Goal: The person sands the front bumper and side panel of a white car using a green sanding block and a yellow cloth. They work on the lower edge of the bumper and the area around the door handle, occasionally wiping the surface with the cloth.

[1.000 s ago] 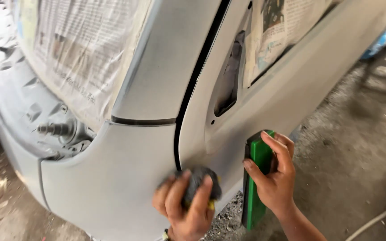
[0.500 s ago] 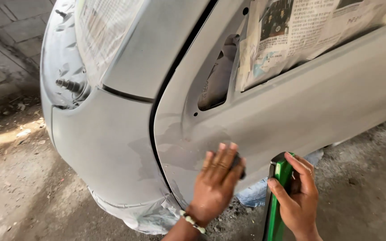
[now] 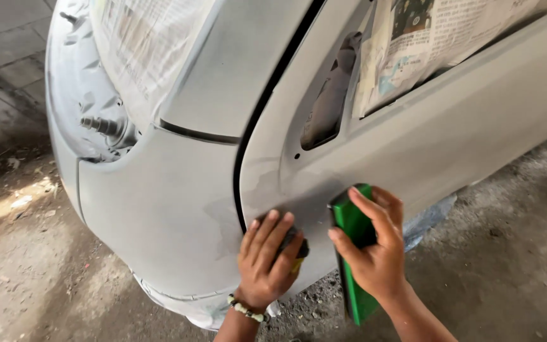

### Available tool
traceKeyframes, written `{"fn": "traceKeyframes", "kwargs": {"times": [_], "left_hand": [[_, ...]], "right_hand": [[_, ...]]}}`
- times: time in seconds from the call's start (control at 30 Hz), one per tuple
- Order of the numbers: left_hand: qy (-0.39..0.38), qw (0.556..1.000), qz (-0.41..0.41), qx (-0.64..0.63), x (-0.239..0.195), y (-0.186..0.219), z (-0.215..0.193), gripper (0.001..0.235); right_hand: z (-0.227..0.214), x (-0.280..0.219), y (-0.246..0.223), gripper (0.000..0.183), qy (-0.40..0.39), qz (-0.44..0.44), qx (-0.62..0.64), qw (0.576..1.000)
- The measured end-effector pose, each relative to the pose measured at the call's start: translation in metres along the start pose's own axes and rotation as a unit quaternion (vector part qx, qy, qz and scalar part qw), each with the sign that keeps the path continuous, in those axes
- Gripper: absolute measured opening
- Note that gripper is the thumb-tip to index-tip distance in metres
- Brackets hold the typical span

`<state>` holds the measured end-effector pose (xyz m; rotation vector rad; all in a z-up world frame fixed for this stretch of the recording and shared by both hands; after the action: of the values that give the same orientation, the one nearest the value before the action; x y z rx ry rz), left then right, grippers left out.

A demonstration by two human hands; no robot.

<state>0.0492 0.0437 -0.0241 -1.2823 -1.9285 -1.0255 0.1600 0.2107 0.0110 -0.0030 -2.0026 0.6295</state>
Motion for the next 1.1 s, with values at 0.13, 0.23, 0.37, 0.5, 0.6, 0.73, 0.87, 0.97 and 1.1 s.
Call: {"fn": "traceKeyframes", "kwargs": {"times": [0.13,0.23,0.37,0.5,0.6,0.73,0.87,0.97,1.1], "left_hand": [[0.026,0.999,0.02,0.041,-0.009,-0.025,-0.013,0.024],[0.025,0.999,0.041,0.0,-0.017,-0.035,-0.013,0.024],[0.035,0.996,0.066,-0.055,-0.021,-0.042,-0.014,0.021],[0.021,0.994,0.077,-0.073,-0.018,-0.044,-0.019,0.02],[0.014,0.992,0.091,-0.085,-0.017,-0.046,-0.02,0.019],[0.013,0.991,0.088,-0.1,-0.018,-0.045,-0.02,0.022],[0.007,0.99,0.069,-0.122,-0.019,-0.045,-0.02,0.022],[-0.001,0.989,0.073,-0.125,-0.022,-0.045,-0.021,0.022],[0.004,0.987,0.087,-0.133,-0.016,-0.05,-0.018,0.028]], "right_hand": [[0.031,0.017,-0.018,0.069,0.018,-0.007,-0.014,1.0],[0.049,0.017,-0.02,0.072,0.05,-0.008,-0.043,0.998],[0.067,0.0,-0.022,0.069,0.065,-0.015,-0.033,0.997],[0.074,-0.005,-0.005,0.073,0.087,-0.054,-0.117,0.988],[0.08,-0.01,-0.006,0.068,0.104,-0.001,-0.055,0.993],[0.085,-0.008,-0.011,0.067,0.108,-0.04,-0.089,0.989],[0.077,0.003,-0.036,0.069,0.075,-0.024,-0.109,0.991],[0.076,0.007,-0.029,0.064,0.11,0.01,-0.114,0.987],[0.078,0.01,-0.04,0.065,0.09,-0.013,-0.087,0.992]]}}
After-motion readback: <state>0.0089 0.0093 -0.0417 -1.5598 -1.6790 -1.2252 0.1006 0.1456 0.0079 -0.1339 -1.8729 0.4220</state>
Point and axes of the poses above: each hand's wrist, its own x-axis towards the middle knuckle, its own z-axis out of the palm, y = z × x, the point moved 1 cm from there along x, towards the middle knuckle, and after that the axes turned 13 degrees about -z, right-handed, at the moved point
